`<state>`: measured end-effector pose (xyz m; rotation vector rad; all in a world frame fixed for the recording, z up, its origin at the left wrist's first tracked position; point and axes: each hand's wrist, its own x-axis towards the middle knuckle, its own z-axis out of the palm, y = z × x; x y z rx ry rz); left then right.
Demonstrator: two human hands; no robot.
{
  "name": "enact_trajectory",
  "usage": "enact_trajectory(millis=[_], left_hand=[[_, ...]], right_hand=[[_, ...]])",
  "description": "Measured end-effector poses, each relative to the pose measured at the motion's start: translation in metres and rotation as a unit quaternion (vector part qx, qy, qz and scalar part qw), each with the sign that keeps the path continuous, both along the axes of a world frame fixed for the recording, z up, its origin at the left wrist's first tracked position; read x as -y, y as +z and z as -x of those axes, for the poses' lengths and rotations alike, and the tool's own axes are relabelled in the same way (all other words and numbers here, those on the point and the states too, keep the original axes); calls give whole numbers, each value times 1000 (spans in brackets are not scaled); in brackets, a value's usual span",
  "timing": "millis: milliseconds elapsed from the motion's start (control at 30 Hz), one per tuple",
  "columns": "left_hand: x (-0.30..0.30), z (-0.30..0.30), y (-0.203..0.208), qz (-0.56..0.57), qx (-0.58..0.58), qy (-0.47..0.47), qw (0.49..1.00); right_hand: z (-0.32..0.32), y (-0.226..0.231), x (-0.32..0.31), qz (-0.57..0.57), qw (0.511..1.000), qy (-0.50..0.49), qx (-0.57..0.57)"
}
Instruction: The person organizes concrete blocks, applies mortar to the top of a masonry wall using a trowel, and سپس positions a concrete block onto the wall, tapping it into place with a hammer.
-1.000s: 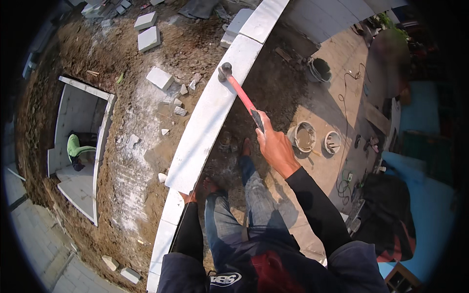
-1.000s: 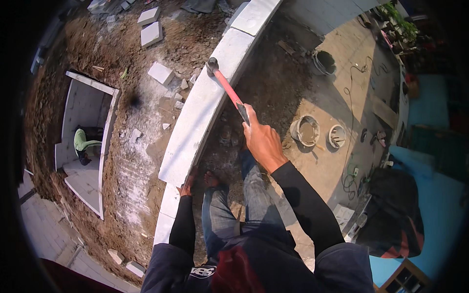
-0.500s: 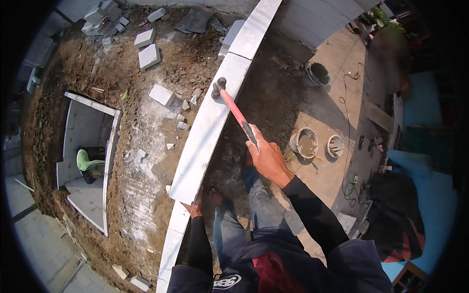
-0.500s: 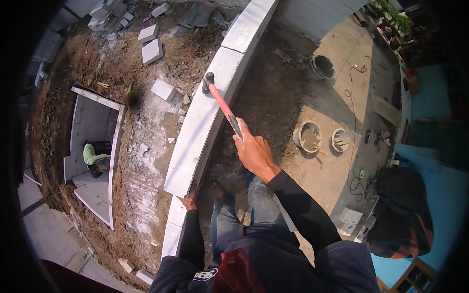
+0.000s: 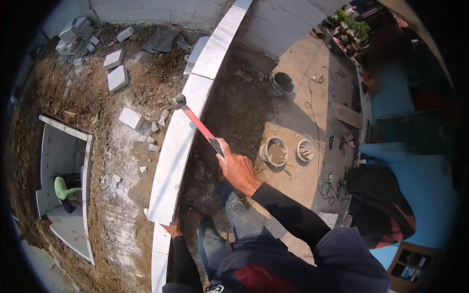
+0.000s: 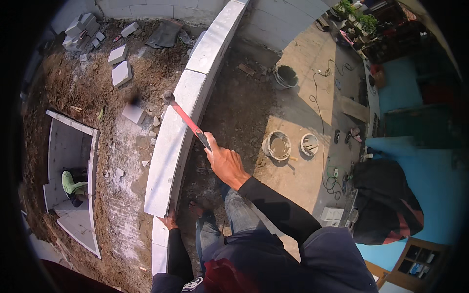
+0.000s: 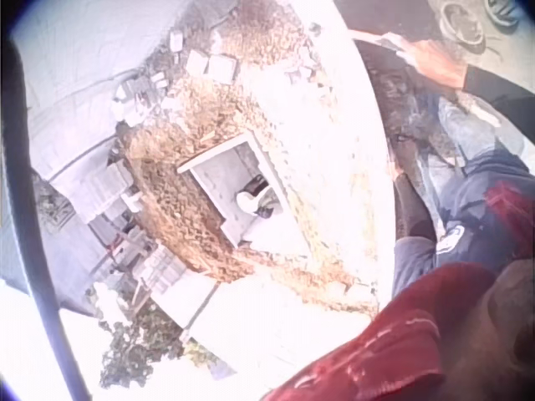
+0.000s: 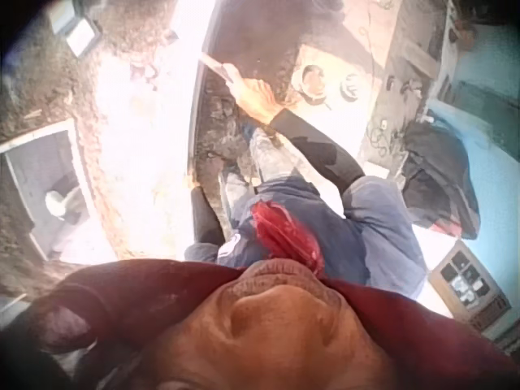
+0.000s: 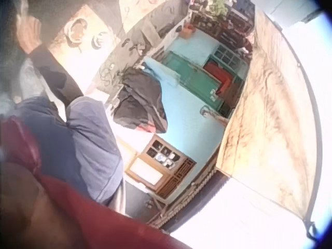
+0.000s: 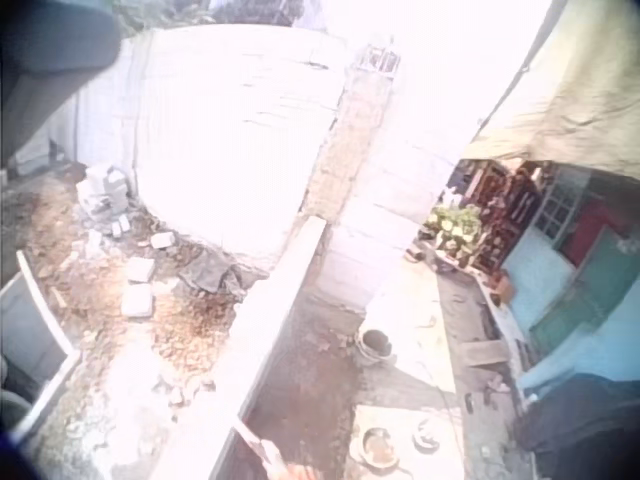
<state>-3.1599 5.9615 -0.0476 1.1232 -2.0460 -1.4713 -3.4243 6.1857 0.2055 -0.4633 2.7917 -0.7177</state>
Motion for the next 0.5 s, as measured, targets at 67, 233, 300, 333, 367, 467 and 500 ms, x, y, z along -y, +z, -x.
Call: enact_trajectory(millis=[67, 233, 300, 333, 367, 467, 500], left_hand=[[1, -3, 11, -40, -15, 14, 999], [9, -21, -35, 77, -44, 32, 996], [-10, 11, 8, 136, -29, 16, 990], [-8, 15, 28, -28, -77, 47, 996], [1, 10, 28, -13, -42, 52, 998], [12, 27, 36, 54, -38, 32, 997], [16, 31, 49, 75, -62, 28, 995]], right_hand=[[1, -36, -6, -62, 997, 30, 24], [18, -9, -5, -59, 994, 90, 6], [29, 6, -9, -42, 994, 104, 6], [34, 33, 14, -70, 990, 104, 69], [32, 48, 34, -62, 987, 126, 75], [25, 124, 58, -102, 967, 219, 84], [29, 142, 58, -114, 954, 260, 92]])
